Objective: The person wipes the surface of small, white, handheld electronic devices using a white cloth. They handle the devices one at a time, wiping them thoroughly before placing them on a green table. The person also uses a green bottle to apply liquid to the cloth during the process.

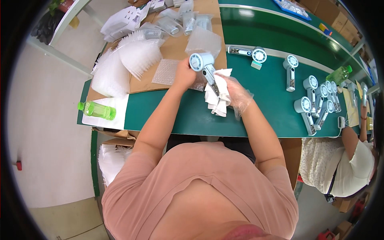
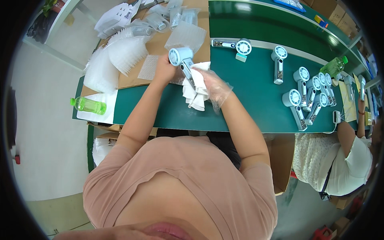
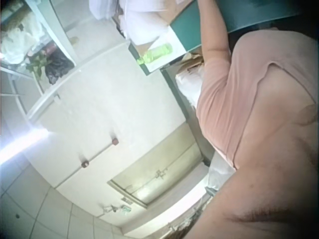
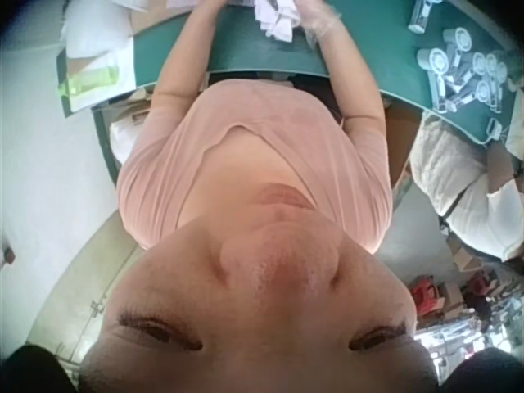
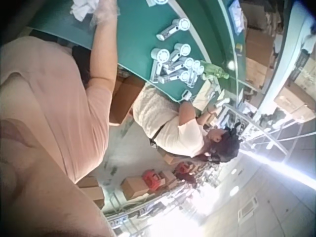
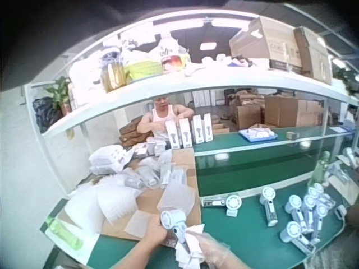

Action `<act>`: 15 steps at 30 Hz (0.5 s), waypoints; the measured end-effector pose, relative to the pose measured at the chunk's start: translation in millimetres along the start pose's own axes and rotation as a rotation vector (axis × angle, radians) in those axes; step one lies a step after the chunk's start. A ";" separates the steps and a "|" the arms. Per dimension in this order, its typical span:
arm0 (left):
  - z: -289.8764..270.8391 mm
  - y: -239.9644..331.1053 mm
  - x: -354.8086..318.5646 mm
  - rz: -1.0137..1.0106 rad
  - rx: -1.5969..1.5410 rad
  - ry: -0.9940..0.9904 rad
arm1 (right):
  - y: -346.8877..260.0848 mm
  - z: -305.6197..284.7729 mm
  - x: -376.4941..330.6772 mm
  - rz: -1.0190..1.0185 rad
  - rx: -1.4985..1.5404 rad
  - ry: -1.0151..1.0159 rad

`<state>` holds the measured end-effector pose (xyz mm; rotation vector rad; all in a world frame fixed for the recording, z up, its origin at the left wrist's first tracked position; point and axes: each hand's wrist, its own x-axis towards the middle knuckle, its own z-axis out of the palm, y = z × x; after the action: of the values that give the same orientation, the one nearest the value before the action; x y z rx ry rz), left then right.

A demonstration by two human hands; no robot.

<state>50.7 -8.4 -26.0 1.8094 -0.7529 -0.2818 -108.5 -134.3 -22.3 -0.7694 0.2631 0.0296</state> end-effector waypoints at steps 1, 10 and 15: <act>-5.7 -0.3 -6.8 -0.104 0.155 -0.047 | -2.3 0.6 -2.2 0.040 -0.074 0.047; -39.2 17.2 1.1 0.710 0.696 0.101 | -13.8 -10.8 -9.4 0.135 -0.641 0.053; -36.3 19.6 15.3 0.585 0.662 0.127 | -19.4 -11.4 -8.9 0.111 -0.664 0.084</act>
<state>74.9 6.0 7.9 2.0729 -1.3435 0.5211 -117.3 -155.5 -14.7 -1.4170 0.3822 0.1977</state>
